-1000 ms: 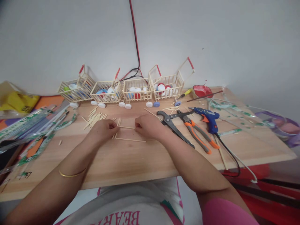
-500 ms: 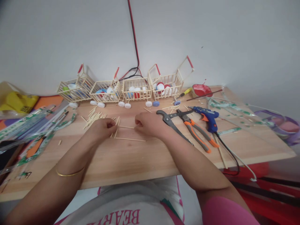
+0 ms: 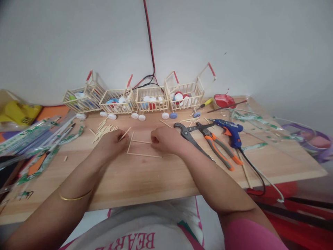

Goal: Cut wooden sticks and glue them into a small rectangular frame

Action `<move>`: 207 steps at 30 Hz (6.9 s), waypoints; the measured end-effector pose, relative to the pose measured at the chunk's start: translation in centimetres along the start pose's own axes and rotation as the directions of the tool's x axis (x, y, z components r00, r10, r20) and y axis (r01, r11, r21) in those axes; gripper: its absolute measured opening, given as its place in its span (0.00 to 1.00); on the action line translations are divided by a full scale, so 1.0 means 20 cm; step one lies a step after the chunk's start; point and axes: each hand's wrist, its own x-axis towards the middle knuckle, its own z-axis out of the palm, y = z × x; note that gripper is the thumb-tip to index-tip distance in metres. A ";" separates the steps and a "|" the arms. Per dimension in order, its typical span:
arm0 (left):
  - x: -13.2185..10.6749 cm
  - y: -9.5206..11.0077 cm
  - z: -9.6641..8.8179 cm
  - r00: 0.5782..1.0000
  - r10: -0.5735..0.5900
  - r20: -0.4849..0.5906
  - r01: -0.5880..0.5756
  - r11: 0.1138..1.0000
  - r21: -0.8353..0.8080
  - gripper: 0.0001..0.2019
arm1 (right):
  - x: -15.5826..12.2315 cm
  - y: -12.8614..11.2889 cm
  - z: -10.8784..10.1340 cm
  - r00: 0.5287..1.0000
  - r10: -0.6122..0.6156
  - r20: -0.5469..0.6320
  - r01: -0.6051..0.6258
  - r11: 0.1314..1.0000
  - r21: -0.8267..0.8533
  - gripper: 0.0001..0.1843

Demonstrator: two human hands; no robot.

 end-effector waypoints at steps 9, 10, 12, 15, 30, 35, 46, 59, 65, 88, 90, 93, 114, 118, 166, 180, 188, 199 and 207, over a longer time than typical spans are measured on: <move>0.01 0.01 0.02 0.998 -0.033 0.051 0.028 0.995 0.097 0.13 | 0.02 0.01 0.02 1.000 -0.022 -0.014 0.022 0.999 -0.030 0.07; 0.01 0.01 0.02 0.998 -0.034 0.050 0.029 0.994 0.101 0.13 | 0.02 0.02 0.02 1.000 -0.019 -0.014 0.018 0.999 -0.031 0.08; 0.01 0.01 0.01 0.998 -0.029 0.047 0.024 0.994 0.104 0.13 | 0.02 0.02 0.02 1.000 -0.006 -0.016 0.006 1.000 -0.030 0.08; 0.00 0.02 0.01 0.998 -0.029 0.053 0.023 0.995 0.101 0.13 | 0.02 0.02 0.02 1.000 0.016 -0.011 -0.016 0.999 -0.037 0.08; 0.01 0.02 0.02 0.997 -0.050 0.057 0.043 0.992 0.117 0.13 | 0.03 0.03 0.03 1.000 0.026 -0.011 -0.027 0.998 -0.064 0.09; 0.01 0.03 0.01 0.998 -0.036 0.059 0.029 0.994 0.105 0.13 | 0.03 0.03 0.03 1.000 0.020 -0.011 -0.021 0.997 -0.068 0.09; 0.01 0.02 0.00 0.996 -0.056 0.066 0.049 0.994 0.096 0.13 | 0.01 0.04 0.00 0.996 0.001 -0.093 0.001 1.000 0.026 0.06; 0.00 -0.03 -0.10 0.944 0.005 0.331 -0.040 0.994 0.099 0.10 | -0.13 0.04 -0.12 0.985 0.037 -0.170 -0.016 0.992 0.123 0.07; -0.01 -0.02 -0.12 0.922 0.034 0.386 -0.066 0.996 0.068 0.09 | -0.19 0.05 -0.10 0.990 0.041 -0.136 -0.024 0.992 0.122 0.08; 0.00 0.00 -0.05 0.972 0.013 0.237 -0.031 0.997 0.074 0.12 | -0.11 0.08 -0.01 0.993 0.089 -0.073 -0.088 0.996 0.019 0.08; 0.01 0.00 -0.03 0.980 0.012 0.201 -0.031 0.995 0.092 0.13 | -0.10 0.08 0.00 0.992 0.084 -0.089 -0.082 0.996 0.028 0.08; 0.01 -0.01 0.00 0.989 0.001 0.150 -0.018 0.993 0.113 0.14 | -0.08 0.07 0.01 0.992 0.078 -0.099 -0.075 0.997 0.036 0.09; 0.01 0.02 0.00 0.993 -0.013 0.115 -0.001 0.993 0.115 0.13 | -0.03 0.07 0.07 0.992 0.050 -0.115 -0.037 0.993 0.114 0.09; 0.01 0.01 0.01 0.994 -0.011 0.106 -0.003 0.992 0.126 0.14 | -0.03 0.06 0.08 0.991 0.050 -0.123 -0.036 0.993 0.109 0.09; -0.01 0.04 -0.04 0.964 -0.098 0.248 0.028 0.962 0.272 0.15 | -0.07 -0.09 0.09 0.994 -0.099 0.043 0.097 0.994 0.047 0.07; 0.00 0.02 -0.03 0.971 -0.062 0.230 -0.004 0.962 0.273 0.16 | -0.07 -0.10 0.10 0.993 -0.120 -0.003 0.120 0.992 0.044 0.06; 0.00 0.02 -0.03 0.968 -0.075 0.239 0.008 0.963 0.269 0.15 | -0.07 -0.10 0.10 0.994 -0.112 0.002 0.112 0.993 0.044 0.06; -0.01 0.02 -0.05 0.968 -0.040 0.247 -0.015 0.976 0.215 0.14 | -0.07 -0.10 0.09 0.994 -0.108 0.000 0.108 0.993 0.049 0.07; -0.01 0.02 -0.05 0.969 -0.032 0.246 -0.022 0.976 0.218 0.14 | -0.07 -0.11 0.08 0.995 -0.099 0.007 0.099 0.994 0.042 0.07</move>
